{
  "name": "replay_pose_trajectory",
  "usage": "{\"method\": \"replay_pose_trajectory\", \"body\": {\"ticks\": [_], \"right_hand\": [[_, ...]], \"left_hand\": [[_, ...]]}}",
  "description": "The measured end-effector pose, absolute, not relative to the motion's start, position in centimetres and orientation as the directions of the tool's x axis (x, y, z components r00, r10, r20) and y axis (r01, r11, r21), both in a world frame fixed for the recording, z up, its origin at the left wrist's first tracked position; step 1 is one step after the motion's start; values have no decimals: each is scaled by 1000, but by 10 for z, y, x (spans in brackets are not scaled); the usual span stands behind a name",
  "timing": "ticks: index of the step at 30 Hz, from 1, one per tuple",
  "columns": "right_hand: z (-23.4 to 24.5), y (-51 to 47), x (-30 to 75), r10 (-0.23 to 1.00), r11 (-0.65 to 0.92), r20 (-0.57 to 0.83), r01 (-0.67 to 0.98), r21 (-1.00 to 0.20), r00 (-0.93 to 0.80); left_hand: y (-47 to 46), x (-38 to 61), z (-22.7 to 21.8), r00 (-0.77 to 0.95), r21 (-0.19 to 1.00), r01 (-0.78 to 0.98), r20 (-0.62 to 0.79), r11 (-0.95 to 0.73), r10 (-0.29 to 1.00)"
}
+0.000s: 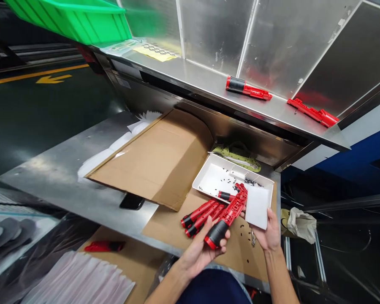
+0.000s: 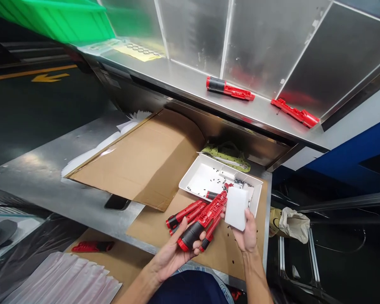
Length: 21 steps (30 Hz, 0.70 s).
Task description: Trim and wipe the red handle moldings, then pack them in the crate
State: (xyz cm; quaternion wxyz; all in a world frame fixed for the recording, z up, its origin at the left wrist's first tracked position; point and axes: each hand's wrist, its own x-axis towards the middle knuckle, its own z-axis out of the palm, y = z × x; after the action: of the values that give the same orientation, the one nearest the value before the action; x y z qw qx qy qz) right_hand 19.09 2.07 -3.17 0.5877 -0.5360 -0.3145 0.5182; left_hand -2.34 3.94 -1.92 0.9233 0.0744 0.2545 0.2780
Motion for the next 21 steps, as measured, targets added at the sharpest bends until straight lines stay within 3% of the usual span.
{"method": "replay_pose_trajectory", "body": {"ticks": [2,4,9,12,16,21], "right_hand": [[-28,11,181,912,-56,-207,-393,-918,355],[-27,4,176,879,-37,-207,-370,-928,430],[-20,0,175,869,-46,-260,-454,-890,421],[-9,2,180,904,-53,-269,-536,-842,332],[5,2,182,957,-34,-207,-629,-777,205],[5,-6,176,952,-13,-158,-478,-878,264]], "left_hand": [[37,-18,-16,739,361,-456,-357,814,572],[36,-17,-12,775,427,-402,-313,810,550],[36,-20,-2,789,453,-318,-361,833,497],[35,-23,-1,784,407,-361,-356,839,509],[37,-25,0,750,261,-429,-431,865,502],[36,-25,-1,724,165,-483,-477,860,498]]}}
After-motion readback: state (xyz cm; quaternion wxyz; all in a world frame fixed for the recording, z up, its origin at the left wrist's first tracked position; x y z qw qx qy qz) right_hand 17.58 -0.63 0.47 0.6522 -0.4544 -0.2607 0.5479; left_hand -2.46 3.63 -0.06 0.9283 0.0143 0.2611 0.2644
